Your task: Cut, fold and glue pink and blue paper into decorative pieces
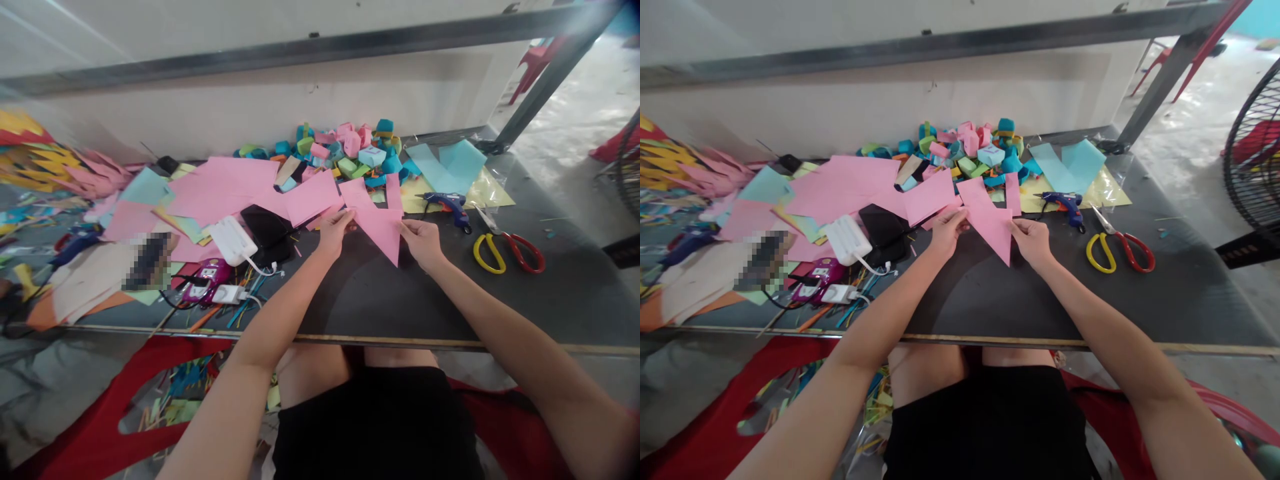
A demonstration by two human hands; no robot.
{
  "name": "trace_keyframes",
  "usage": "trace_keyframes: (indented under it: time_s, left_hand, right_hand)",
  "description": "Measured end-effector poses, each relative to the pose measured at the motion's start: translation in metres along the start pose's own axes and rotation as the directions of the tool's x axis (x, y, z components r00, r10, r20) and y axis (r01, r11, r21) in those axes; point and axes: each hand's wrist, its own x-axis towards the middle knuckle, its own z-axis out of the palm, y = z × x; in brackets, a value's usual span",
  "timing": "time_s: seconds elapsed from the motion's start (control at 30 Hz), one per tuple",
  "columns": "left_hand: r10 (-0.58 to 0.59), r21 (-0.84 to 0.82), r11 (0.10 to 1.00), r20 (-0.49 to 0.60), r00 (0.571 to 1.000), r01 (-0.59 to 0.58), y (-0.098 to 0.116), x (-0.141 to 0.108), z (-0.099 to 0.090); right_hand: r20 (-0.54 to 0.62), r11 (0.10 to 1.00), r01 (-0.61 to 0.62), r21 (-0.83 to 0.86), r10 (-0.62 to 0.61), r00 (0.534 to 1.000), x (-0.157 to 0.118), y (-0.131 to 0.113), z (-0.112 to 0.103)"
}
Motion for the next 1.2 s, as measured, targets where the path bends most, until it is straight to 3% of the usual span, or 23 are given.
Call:
trace_keyframes:
  time_s: [0.6,0.73,0.87,0.97,1.07,1.13,1.2]
  left_hand:
    - [-0.009,-0.113,0.994,-0.069,0.998,0.001,0.001,0.005,-0.003]
    - [0.015,0.001,1.0,0.104,0.994,-0.015,0.0,0.003,-0.004]
    - [-0.019,0.245,0.968,0.302,0.953,-0.058,-0.009,-0.009,0.003]
    - [-0.026,0.313,0.945,0.359,0.933,-0.094,-0.013,-0.014,0.006]
    - [-0.062,0.313,0.947,0.393,0.918,-0.069,-0.009,-0.013,0.002]
    - [-0.145,0.334,0.942,0.457,0.877,-0.018,-0.002,-0.012,-0.001]
    - [-0.268,0.389,0.92,0.551,0.79,0.041,0.006,-0.012,-0.004]
  right_hand:
    - [0.029,0.999,-0.017,0.043,0.016,0.999,-0.003,-0.006,0.002]
    - [-0.014,1.0,-0.004,0.031,0.005,1.0,-0.001,-0.002,0.0]
    - [-0.066,0.999,0.005,0.048,-0.002,0.998,0.001,0.0,-0.001]
    - [-0.073,0.993,-0.022,0.114,0.03,0.997,0.0,-0.004,0.001]
    - [-0.009,0.975,-0.092,0.2,0.096,0.995,0.0,-0.009,0.002]
    - [0.073,0.959,-0.165,0.231,0.153,0.986,0.001,-0.013,0.0]
    - [0.207,0.937,-0.264,0.228,0.218,0.954,0.002,-0.017,-0.003]
